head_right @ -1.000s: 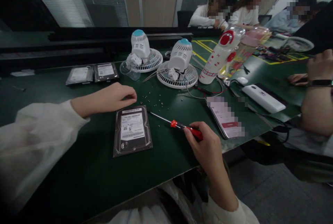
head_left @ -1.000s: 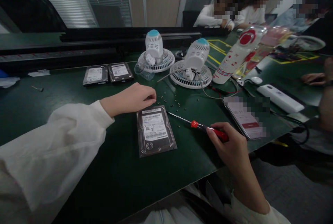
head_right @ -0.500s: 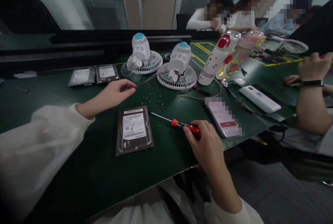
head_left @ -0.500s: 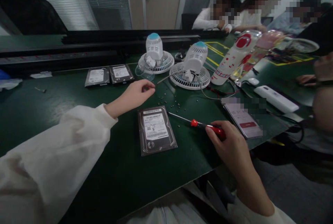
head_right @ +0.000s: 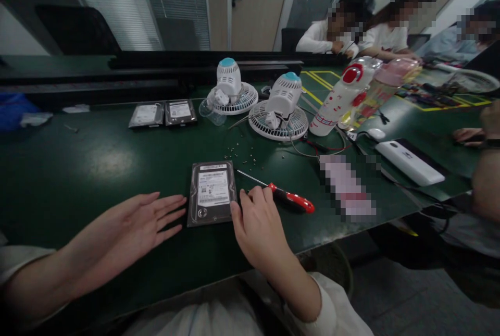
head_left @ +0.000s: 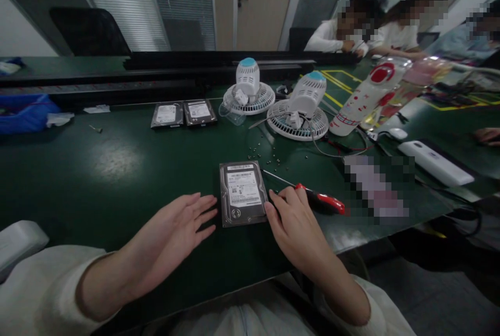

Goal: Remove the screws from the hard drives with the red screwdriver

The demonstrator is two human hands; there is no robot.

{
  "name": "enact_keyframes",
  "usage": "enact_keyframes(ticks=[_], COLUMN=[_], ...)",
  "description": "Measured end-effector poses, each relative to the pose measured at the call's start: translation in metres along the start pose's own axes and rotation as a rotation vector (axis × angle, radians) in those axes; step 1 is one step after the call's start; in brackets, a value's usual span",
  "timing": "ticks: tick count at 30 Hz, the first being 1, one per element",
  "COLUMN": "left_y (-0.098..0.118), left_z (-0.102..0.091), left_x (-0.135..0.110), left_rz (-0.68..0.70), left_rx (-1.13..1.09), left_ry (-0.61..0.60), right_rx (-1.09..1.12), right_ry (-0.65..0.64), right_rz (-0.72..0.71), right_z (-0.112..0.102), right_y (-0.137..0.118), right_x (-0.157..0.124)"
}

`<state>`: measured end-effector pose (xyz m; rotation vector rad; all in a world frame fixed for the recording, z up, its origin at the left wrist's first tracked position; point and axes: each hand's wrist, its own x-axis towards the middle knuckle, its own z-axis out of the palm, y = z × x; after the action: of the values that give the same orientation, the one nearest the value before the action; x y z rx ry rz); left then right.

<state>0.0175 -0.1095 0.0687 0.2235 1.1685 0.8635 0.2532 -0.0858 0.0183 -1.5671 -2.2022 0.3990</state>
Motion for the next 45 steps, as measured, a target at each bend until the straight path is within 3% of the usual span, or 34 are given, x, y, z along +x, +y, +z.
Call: enact_keyframes(ticks=[4,10,20,25,27,32,35,41,45], left_y=[0.005,0.008,0.003,0.002,0.0,-0.007,-0.009,-0.002,0.016], left_z=[0.008,0.007,-0.002,-0.005,-0.008,-0.013,-0.013,-0.03,-0.05], left_x=[-0.001,-0.002,-0.009,-0.008,-0.009,-0.014,-0.014,-0.003,0.001], left_rz=[0.027,0.019,0.055,0.023,0.083,0.313,0.342,0.361,0.296], left_rx=[-0.063,-0.057,-0.07,-0.095,-0.06,0.203,0.247,0.2,0.099], left_ry=[-0.046,-0.116,-0.112,-0.038,-0.014,-0.095,-0.101,-0.137,-0.117], right_rx=[0.08,0.238,0.637,0.903,0.99,1.196,1.313,1.241,0.985], right_ry=[-0.083,-0.082,0.022,-0.046,-0.069,-0.113,-0.124,-0.172,-0.159], right_rz=[0.037,0.103,0.199,0.204,0.212,0.217,0.224,0.167,0.049], right_z=[0.002,0.006,0.013,0.011,0.009,0.014,0.019,0.022,0.024], right_y=[-0.003,-0.007,-0.019,-0.025,-0.027,-0.037,-0.046,-0.058,-0.055], right_x=[-0.003,-0.008,-0.001,0.011,0.014,0.012,0.011,0.013,0.011])
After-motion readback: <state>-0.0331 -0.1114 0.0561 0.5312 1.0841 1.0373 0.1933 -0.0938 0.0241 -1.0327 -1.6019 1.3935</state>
